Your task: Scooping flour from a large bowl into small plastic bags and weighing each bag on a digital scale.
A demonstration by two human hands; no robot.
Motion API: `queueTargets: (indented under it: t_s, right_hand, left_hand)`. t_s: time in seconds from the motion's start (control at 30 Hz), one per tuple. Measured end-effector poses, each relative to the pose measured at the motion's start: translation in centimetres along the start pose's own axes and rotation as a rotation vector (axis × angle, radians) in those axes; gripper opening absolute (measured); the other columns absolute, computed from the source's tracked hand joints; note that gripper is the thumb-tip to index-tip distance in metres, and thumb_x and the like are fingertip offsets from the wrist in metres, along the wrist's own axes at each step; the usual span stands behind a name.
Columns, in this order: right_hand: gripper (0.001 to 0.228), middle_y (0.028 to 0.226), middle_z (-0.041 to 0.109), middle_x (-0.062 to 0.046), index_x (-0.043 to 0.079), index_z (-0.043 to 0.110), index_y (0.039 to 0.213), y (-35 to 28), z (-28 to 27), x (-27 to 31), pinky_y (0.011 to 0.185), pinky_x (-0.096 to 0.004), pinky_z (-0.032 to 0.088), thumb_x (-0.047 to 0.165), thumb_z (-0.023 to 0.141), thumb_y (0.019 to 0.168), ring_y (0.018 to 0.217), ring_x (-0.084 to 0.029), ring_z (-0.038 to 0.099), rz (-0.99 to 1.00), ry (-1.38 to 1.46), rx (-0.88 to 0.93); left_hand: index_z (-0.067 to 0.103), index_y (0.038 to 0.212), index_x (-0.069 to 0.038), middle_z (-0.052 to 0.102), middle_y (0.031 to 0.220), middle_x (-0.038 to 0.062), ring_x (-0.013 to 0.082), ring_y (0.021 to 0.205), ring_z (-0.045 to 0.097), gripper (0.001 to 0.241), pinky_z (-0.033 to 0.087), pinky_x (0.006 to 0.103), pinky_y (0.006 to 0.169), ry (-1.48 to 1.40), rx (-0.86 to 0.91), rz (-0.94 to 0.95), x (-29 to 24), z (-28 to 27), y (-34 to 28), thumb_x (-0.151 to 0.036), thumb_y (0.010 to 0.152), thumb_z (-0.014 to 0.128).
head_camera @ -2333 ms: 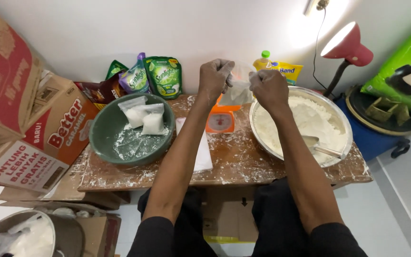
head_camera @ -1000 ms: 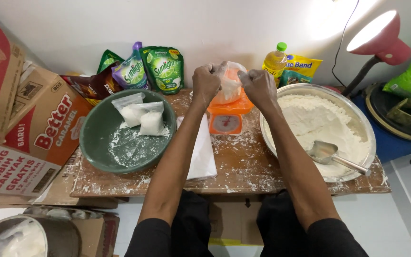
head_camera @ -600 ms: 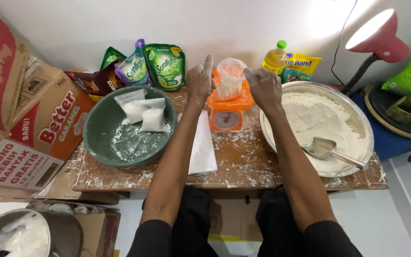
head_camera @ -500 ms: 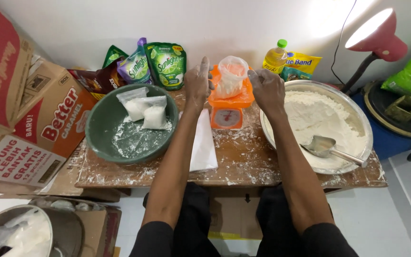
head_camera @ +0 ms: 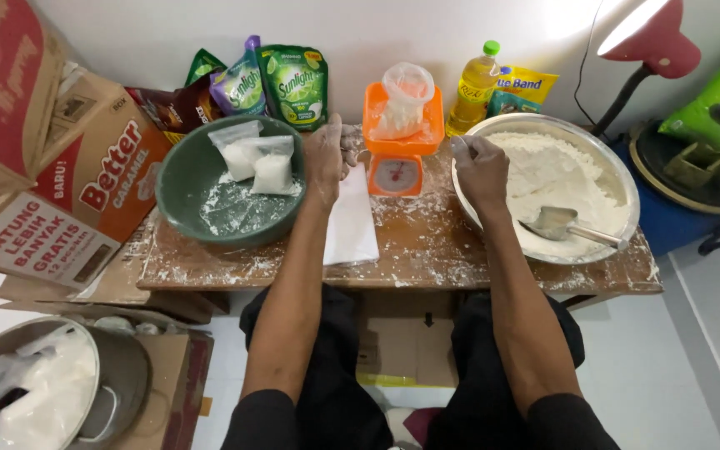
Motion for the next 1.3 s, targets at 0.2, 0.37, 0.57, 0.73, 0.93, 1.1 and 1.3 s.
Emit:
queueTargets:
  t_s: [0.2,0.37,0.57,0.73,0.93,1.1,1.3]
  right_hand:
    - [0.020,0.065,0.070,-0.006,0.018,0.078,0.086,-0.8,-2.0,1.2,0.076,-0.034,0.056,0.033,0.072,0.098,0.071,-0.018,0.071,-0.035,0.119,0.008]
    - [0.021,0.065,0.070,-0.007,0.015,0.077,0.084,-0.6,-2.7,1.5,0.072,-0.031,0.055,0.029,0.071,0.100,0.068,-0.016,0.072,-0.039,0.174,-0.003]
    - [0.024,0.065,0.070,-0.008,0.012,0.077,0.083,-0.5,-2.5,1.7,0.068,-0.028,0.055,0.024,0.069,0.102,0.065,-0.015,0.072,-0.063,0.221,-0.010]
    - [0.024,0.066,0.069,-0.010,0.008,0.076,0.084,-0.5,-2.0,2.5,0.067,-0.030,0.055,0.021,0.068,0.103,0.064,-0.016,0.072,-0.083,0.253,-0.007]
    - [0.022,0.065,0.068,-0.010,0.007,0.076,0.084,-0.2,-1.5,2.7,0.067,-0.030,0.054,0.018,0.070,0.101,0.062,-0.016,0.069,-0.124,0.280,-0.022]
    - [0.020,0.062,0.067,-0.008,0.008,0.077,0.084,0.0,-0.9,3.3,0.065,-0.030,0.053,0.020,0.071,0.100,0.062,-0.015,0.067,-0.131,0.259,-0.016]
    - [0.017,0.064,0.068,-0.008,0.009,0.079,0.088,0.0,-1.1,4.2,0.069,-0.032,0.054,0.018,0.070,0.100,0.064,-0.016,0.067,-0.136,0.250,-0.001]
  left_hand:
    - [0.070,0.093,-0.002,0.057,0.068,0.006,0.0171,0.041,0.062,0.042,0.033,0.0214,0.027,0.026,-0.075,0.058,1.0,-3.0,0.9,-0.041,0.103,0.056]
    - [0.071,0.096,-0.002,0.058,0.070,0.006,0.0177,0.042,0.063,0.044,0.033,0.0231,0.027,0.039,-0.075,0.047,-0.4,-3.5,-0.5,-0.042,0.104,0.055]
    - [0.070,0.095,-0.002,0.057,0.068,0.007,0.0168,0.042,0.062,0.043,0.033,0.0208,0.027,0.045,-0.067,0.052,0.6,-4.1,-0.2,-0.041,0.104,0.054]
    - [0.071,0.096,0.000,0.058,0.068,0.007,0.0164,0.042,0.062,0.043,0.033,0.0202,0.027,0.062,-0.066,0.059,1.1,-4.3,0.5,-0.040,0.104,0.056]
    - [0.072,0.092,0.000,0.059,0.062,0.009,0.0186,0.039,0.062,0.036,0.035,0.0220,0.026,0.084,-0.084,0.093,1.9,-3.7,1.1,-0.032,0.103,0.058]
    - [0.073,0.085,-0.002,0.060,0.057,0.008,0.0177,0.040,0.063,0.034,0.038,0.0220,0.028,0.195,-0.080,0.166,0.1,-2.3,0.6,-0.029,0.101,0.061]
    - [0.073,0.080,-0.007,0.058,0.048,0.005,0.0106,0.037,0.052,0.030,0.038,0.0216,0.034,0.311,-0.063,0.279,-2.2,-1.3,0.2,-0.028,0.099,0.062]
Point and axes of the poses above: each hand's wrist, its own y-axis towards the middle knuckle, its own z-axis out of the palm, x = y × z, the point moved 6 cm from there along y, towards the middle knuckle
